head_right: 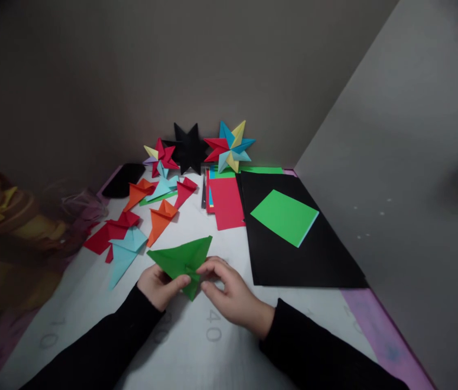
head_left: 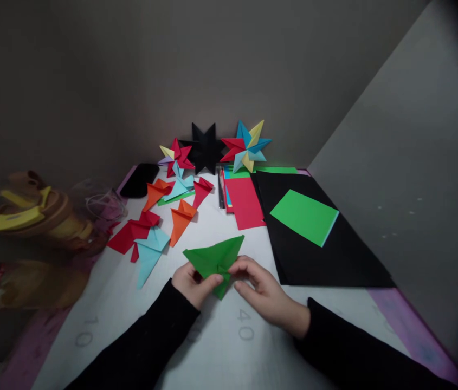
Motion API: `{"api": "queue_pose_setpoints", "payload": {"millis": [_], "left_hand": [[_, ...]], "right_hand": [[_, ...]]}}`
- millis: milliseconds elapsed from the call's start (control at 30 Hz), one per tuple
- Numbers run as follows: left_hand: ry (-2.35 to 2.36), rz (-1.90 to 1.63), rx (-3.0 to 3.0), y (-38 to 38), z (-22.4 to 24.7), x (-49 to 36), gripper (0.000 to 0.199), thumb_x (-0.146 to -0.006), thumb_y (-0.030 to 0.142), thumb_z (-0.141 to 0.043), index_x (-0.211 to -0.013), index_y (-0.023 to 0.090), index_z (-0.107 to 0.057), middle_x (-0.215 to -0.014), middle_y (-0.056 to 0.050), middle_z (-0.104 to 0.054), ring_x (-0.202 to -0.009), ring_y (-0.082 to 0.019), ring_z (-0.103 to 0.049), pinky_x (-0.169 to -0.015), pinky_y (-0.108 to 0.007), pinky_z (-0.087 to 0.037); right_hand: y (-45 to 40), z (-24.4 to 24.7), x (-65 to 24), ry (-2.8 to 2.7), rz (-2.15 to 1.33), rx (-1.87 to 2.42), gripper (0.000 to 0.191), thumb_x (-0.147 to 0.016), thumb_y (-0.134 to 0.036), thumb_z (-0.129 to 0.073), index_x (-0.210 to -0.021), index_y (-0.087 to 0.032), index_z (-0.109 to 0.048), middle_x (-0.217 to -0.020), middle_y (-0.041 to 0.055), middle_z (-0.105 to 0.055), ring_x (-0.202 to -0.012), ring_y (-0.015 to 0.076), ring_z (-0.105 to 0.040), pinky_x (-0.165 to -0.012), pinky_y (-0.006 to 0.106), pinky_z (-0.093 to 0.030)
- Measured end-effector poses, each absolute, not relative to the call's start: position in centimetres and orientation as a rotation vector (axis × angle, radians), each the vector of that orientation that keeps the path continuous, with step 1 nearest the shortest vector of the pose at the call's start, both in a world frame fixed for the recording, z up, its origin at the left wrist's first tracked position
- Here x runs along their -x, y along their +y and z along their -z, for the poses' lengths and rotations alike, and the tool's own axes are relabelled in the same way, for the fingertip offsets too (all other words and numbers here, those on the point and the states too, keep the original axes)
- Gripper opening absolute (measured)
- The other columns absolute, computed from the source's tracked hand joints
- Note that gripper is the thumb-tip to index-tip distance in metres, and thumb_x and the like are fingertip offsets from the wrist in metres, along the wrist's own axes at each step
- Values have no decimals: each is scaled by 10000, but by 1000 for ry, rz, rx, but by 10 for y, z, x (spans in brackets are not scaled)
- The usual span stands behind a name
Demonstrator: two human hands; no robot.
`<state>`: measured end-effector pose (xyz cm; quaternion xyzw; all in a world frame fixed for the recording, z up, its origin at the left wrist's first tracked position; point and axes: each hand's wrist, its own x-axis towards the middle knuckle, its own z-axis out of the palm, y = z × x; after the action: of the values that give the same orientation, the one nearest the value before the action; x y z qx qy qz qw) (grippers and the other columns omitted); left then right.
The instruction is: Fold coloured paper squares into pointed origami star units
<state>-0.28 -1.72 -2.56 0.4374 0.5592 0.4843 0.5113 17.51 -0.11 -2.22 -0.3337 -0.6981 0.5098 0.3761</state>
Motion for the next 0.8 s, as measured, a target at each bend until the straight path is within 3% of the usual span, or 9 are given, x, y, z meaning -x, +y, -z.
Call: {"api": "queue_pose_setpoints", "payload": {"millis": [167, 267, 433, 600, 800], "left_hand": [[1329, -1247, -1836, -23, 9, 8, 105, -742, 239, -623, -682, 153, -632, -589, -22, -601, -556, -140, -545, -525, -257, -428], [1003, -1423, -2288, -25, -2, 13, 112, -811, 232, -553, -777, 148, -619, -637, -40, -600, -619, -145, -543, -573, -270, -448], [984, -1532, -2465, -28, -12, 20, 122, -832, 228, -537, -852, 144, -622, -704, -62, -596, -713, -163, -541, -616, -283, -482], [967, -1562, -2474, -26, -11, 22, 99, -832, 209, -539, -851, 146, -612, -717, -55, -594, -710, -156, -541, -621, -288, -506], [932, -1565, -2472, -30, -4, 19, 89, -797, 115, -573, -866, 135, -626, -728, -43, -599, -737, -153, -535, -608, -274, -506]], "right_hand": [[-4, 20, -179, -1843, -1126, 829, 171, -811, -119, -477, -950, -210, -520, -989, 63, -536, -944, 181, -539, -818, 336, -462], [-8, 19, -185, -1973, -990, 741, 256, -800, -132, -485, -1041, -217, -505, -1115, 93, -517, -1034, 208, -520, -859, 364, -457], [-9, 17, -190, -2168, -698, 502, 420, -800, -253, -506, -1210, -198, -434, -1266, 140, -446, -1146, 272, -454, -919, 432, -427], [-11, 19, -189, -2170, -757, 580, 561, -786, -231, -524, -1314, -175, -343, -1318, 144, -407, -1206, 276, -410, -959, 424, -417], [-12, 34, -190, -2123, -991, 737, 316, -811, -272, -570, -1123, -242, -524, -1166, 74, -541, -1189, 237, -449, -972, 408, -429]]}}
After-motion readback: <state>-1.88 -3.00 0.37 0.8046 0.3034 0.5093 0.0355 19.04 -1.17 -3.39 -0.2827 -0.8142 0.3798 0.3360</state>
